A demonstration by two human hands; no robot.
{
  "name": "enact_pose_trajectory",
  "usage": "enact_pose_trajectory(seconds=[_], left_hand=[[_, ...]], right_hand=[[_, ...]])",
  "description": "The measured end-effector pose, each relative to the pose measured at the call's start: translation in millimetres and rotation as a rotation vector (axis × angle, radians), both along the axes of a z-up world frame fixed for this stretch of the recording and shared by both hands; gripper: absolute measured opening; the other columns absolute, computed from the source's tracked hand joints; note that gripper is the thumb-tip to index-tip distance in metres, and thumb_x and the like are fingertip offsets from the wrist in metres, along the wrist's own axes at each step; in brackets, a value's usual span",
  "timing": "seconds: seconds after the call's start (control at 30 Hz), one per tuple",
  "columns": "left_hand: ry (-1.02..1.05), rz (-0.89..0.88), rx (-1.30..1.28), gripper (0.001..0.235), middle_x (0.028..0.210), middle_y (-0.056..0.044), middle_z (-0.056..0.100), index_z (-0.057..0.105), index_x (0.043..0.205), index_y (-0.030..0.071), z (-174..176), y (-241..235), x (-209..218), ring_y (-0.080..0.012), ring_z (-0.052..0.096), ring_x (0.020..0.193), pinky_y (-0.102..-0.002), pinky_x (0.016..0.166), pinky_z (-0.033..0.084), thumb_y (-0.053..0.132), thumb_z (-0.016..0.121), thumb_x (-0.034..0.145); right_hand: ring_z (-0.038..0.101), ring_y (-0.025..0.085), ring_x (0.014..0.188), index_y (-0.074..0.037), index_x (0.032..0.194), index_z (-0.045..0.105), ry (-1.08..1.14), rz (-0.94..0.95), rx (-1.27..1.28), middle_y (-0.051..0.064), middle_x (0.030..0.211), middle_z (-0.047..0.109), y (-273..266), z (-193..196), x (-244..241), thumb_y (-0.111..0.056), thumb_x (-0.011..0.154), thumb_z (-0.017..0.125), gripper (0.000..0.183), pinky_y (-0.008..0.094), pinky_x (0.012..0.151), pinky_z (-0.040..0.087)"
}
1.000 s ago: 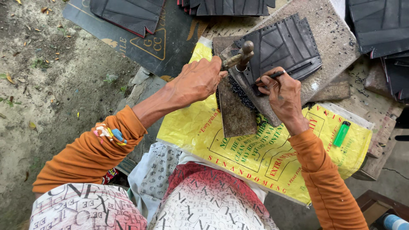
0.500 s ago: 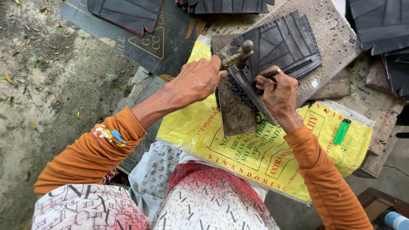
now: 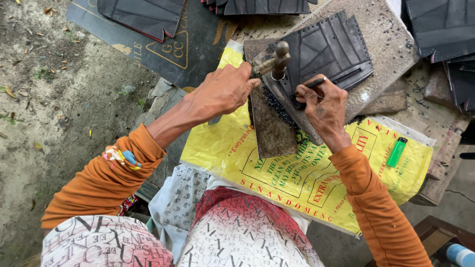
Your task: The person uses a hammer and a metal punch to drive fasteners into black rubber shoe parts placed on a metal block. They repeatedly position the punch, strike it with the hammer, and adjust the parts to continue the fastening process.
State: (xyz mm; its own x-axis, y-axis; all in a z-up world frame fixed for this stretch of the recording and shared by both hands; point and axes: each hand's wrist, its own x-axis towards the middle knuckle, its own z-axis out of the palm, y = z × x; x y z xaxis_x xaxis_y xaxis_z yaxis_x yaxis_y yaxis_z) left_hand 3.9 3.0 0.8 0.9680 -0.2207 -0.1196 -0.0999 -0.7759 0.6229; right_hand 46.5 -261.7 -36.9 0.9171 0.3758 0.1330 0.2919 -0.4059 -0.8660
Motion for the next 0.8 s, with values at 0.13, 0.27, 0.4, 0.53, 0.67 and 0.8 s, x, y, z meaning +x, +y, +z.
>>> enact_pose_trajectory(seconds=[0.13, 0.27, 0.4, 0.53, 0.67, 0.8], left_hand=[[0.014, 0.011, 0.023, 0.043, 0.069, -0.026, 0.062, 0.052, 0.092, -0.003, 4, 1, 1, -0.0502, 0.06, 0.064, -0.056, 0.06, 0.048, 0.038, 0.059, 0.105], [0.079, 0.014, 0.014, 0.041, 0.061, -0.022, 0.06, 0.053, 0.093, -0.002, 18, 1, -2, -0.0431, 0.059, 0.053, -0.054, 0.056, 0.047, 0.038, 0.057, 0.105], [-0.001, -0.005, -0.034, 0.04, 0.057, -0.017, 0.059, 0.055, 0.095, 0.0, 42, -3, -1, -0.0337, 0.056, 0.046, -0.049, 0.049, 0.045, 0.038, 0.058, 0.105], [-0.201, -0.046, -0.279, 0.035, 0.059, -0.013, 0.058, 0.054, 0.101, 0.0, 58, -20, -10, -0.026, 0.058, 0.046, -0.043, 0.045, 0.044, 0.034, 0.056, 0.108], [-0.22, -0.14, -0.108, 0.036, 0.054, -0.015, 0.053, 0.048, 0.097, -0.001, 64, -34, -11, -0.0295, 0.054, 0.043, -0.046, 0.043, 0.04, 0.032, 0.059, 0.109], [-0.399, -0.196, -0.143, 0.034, 0.06, -0.017, 0.053, 0.047, 0.097, 0.001, 75, -31, -9, -0.0354, 0.054, 0.051, -0.046, 0.048, 0.04, 0.028, 0.064, 0.108]], right_hand=[[0.076, 0.019, 0.09, 0.006, 0.097, 0.064, -0.06, 0.041, 0.021, 0.012, 0.092, 0.073, -1, -4, -2, -0.002, 0.106, 0.062, 0.012, 0.03, 0.079, 0.068], [0.076, 0.018, 0.093, 0.005, 0.099, 0.061, -0.077, 0.099, 0.042, 0.011, 0.093, 0.072, -3, -8, 1, -0.005, 0.11, 0.058, 0.015, 0.029, 0.081, 0.068], [0.075, 0.015, 0.09, 0.004, 0.102, 0.058, -0.056, 0.154, 0.037, 0.009, 0.092, 0.071, -5, -8, 2, -0.01, 0.113, 0.054, 0.018, 0.027, 0.08, 0.066], [0.071, 0.017, 0.077, 0.003, 0.102, 0.056, -0.151, 0.165, -0.063, 0.011, 0.085, 0.068, -3, -7, 3, -0.012, 0.113, 0.057, 0.018, 0.031, 0.069, 0.06], [0.072, 0.022, 0.072, 0.002, 0.105, 0.06, -0.237, 0.17, -0.175, 0.014, 0.083, 0.069, -2, -7, 1, -0.008, 0.108, 0.062, 0.011, 0.035, 0.063, 0.057], [0.071, 0.025, 0.07, 0.004, 0.102, 0.058, -0.306, 0.161, -0.255, 0.017, 0.083, 0.068, -3, -5, 3, -0.006, 0.106, 0.065, 0.013, 0.037, 0.061, 0.055]])
